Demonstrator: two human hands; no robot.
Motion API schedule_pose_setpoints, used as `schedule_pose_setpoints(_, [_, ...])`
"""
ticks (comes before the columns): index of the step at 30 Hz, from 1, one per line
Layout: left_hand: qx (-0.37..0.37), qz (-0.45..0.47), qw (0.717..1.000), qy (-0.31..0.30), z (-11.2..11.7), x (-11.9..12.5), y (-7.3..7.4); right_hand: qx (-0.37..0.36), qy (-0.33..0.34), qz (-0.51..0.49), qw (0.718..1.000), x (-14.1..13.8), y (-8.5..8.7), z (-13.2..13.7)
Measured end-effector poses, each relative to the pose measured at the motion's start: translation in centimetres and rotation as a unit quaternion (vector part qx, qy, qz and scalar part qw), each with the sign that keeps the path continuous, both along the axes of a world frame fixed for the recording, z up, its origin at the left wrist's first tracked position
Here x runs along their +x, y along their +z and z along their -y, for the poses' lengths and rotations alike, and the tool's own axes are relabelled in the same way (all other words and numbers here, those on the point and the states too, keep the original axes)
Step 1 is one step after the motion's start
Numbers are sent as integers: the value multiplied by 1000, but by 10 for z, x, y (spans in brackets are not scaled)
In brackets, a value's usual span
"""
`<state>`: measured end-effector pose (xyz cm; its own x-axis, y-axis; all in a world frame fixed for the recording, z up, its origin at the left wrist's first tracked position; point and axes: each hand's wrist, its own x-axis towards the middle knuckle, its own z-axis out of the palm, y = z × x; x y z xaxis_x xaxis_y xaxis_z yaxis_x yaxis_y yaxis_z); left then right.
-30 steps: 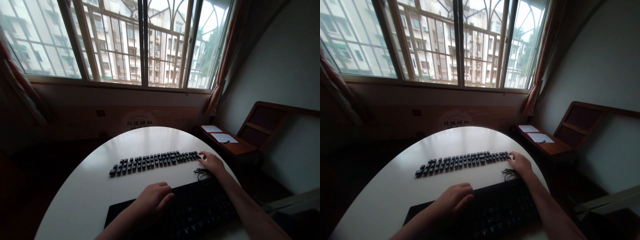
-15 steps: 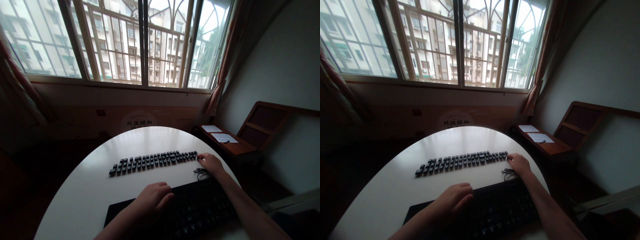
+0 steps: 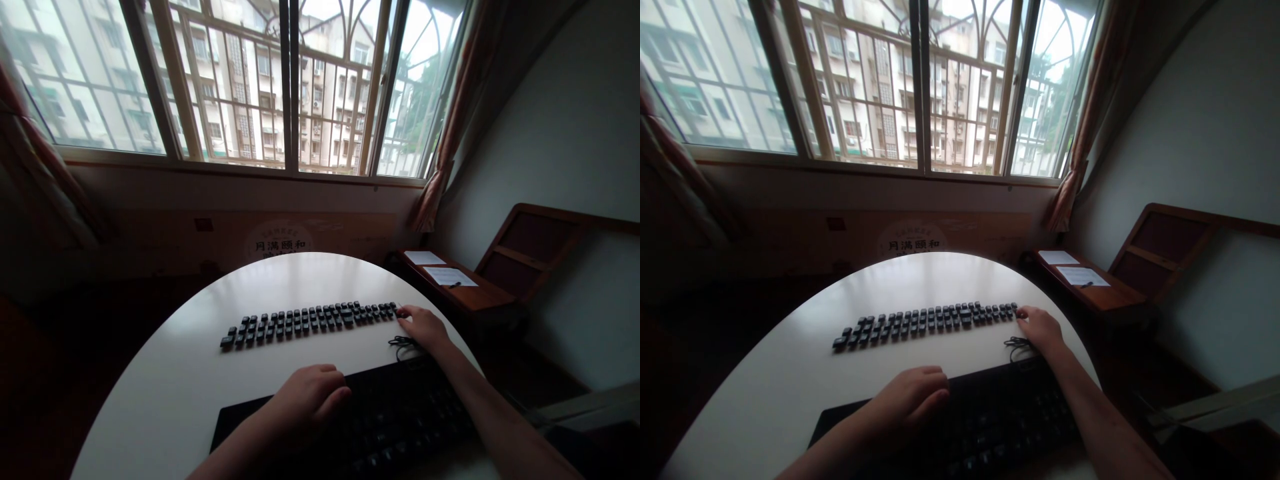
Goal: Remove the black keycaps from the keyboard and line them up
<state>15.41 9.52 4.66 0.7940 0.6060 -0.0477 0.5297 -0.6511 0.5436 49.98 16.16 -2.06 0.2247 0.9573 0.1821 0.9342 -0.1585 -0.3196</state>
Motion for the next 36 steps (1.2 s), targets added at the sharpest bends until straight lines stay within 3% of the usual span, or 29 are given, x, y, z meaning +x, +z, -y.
schedule_pose_setpoints(29, [10,5,1000,-3,0,-1,-1,8,16,5,1000,3,-5,-1])
schedule_pose_setpoints(36, [9,4,1000,-4,1,-2,-1,72,40,-5,997,7,-7,1])
